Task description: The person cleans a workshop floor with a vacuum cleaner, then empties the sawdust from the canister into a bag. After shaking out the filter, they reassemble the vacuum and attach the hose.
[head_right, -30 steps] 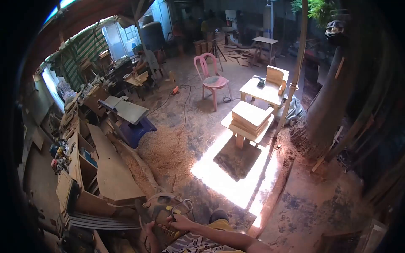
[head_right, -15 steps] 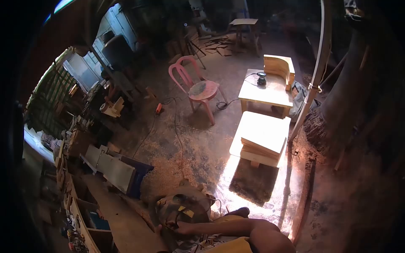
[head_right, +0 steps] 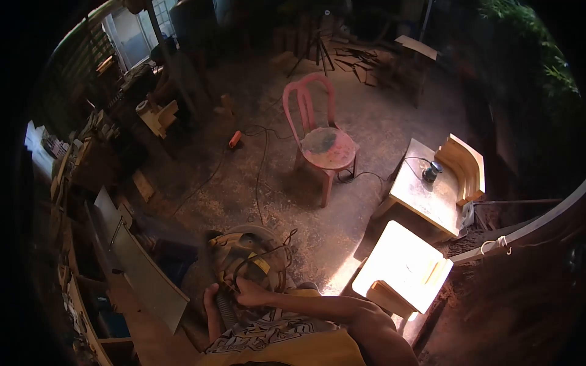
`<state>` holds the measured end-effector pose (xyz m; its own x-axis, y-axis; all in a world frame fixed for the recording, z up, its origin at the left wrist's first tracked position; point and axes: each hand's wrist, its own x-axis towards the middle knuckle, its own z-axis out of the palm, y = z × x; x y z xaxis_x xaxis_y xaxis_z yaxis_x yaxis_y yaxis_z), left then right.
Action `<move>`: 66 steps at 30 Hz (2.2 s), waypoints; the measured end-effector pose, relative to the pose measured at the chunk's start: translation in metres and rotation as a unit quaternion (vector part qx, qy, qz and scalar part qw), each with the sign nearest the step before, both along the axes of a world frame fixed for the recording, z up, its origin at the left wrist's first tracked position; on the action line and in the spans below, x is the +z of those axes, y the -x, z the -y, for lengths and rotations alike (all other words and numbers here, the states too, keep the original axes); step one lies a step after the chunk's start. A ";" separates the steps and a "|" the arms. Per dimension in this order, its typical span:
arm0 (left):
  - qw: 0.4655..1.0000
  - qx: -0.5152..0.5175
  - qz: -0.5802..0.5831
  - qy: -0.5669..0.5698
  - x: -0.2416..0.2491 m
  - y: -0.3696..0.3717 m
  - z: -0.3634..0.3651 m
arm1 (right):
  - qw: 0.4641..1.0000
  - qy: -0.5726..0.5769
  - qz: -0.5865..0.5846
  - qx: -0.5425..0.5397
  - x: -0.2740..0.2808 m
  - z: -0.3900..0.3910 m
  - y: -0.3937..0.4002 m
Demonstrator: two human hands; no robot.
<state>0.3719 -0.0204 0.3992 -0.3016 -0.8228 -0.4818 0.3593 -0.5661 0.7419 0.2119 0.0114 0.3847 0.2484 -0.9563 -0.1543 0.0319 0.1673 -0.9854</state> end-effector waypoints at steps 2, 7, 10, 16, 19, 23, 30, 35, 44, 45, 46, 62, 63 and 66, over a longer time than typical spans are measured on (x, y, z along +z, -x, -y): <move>1.000 0.002 -0.006 -0.013 0.013 0.024 0.051 | 0.998 0.049 -0.045 -0.018 -0.014 0.061 0.021; 0.997 0.008 0.061 0.051 0.021 0.098 0.217 | 0.998 0.054 -0.037 0.006 -0.009 0.218 0.085; 0.993 0.055 0.094 0.049 0.024 0.158 0.310 | 0.998 0.052 -0.040 0.023 -0.031 0.325 0.133; 0.982 0.131 0.116 0.073 0.089 0.277 0.466 | 0.993 0.026 -0.046 0.104 0.041 0.495 0.249; 0.984 0.126 0.075 0.097 0.091 0.287 0.530 | 0.982 0.000 -0.081 0.173 0.070 0.570 0.284; 0.986 0.122 0.074 0.088 0.084 0.342 0.638 | 0.991 0.067 -0.037 0.109 0.052 0.667 0.341; 0.987 0.002 0.150 0.063 0.042 0.458 0.898 | 0.987 0.091 -0.116 -0.067 0.038 0.876 0.484; 0.978 -0.193 0.051 0.054 0.088 0.599 1.006 | 0.966 0.106 -0.064 -0.227 0.040 0.960 0.570; 0.901 -0.250 0.191 0.300 0.024 0.847 1.135 | 0.917 0.087 -0.078 -0.382 -0.009 1.075 0.747; 0.899 -0.268 0.182 0.296 0.022 0.885 1.139 | 0.911 0.080 -0.086 -0.394 -0.016 1.078 0.782; 0.896 -0.286 0.177 0.292 0.019 0.918 1.143 | 0.906 0.072 -0.096 -0.406 -0.024 1.077 0.818; 0.766 -0.632 -0.118 -0.013 0.025 1.411 1.113 | 0.786 -0.014 -0.233 -0.573 0.033 0.964 1.274; 0.799 -0.595 -0.080 -0.009 0.019 1.446 1.095 | 0.752 0.000 -0.240 -0.613 0.011 0.957 1.303; 0.762 -0.637 -0.116 -0.015 -0.009 1.567 1.046 | 0.712 -0.071 -0.222 -0.662 0.023 0.905 1.399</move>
<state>-1.1949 -1.0666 0.3898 -0.9265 0.2195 -0.3056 -0.3757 -0.5806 0.7223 -1.1868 -0.8933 0.4079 -0.9604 -0.2731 -0.0548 -0.0552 0.3796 -0.9235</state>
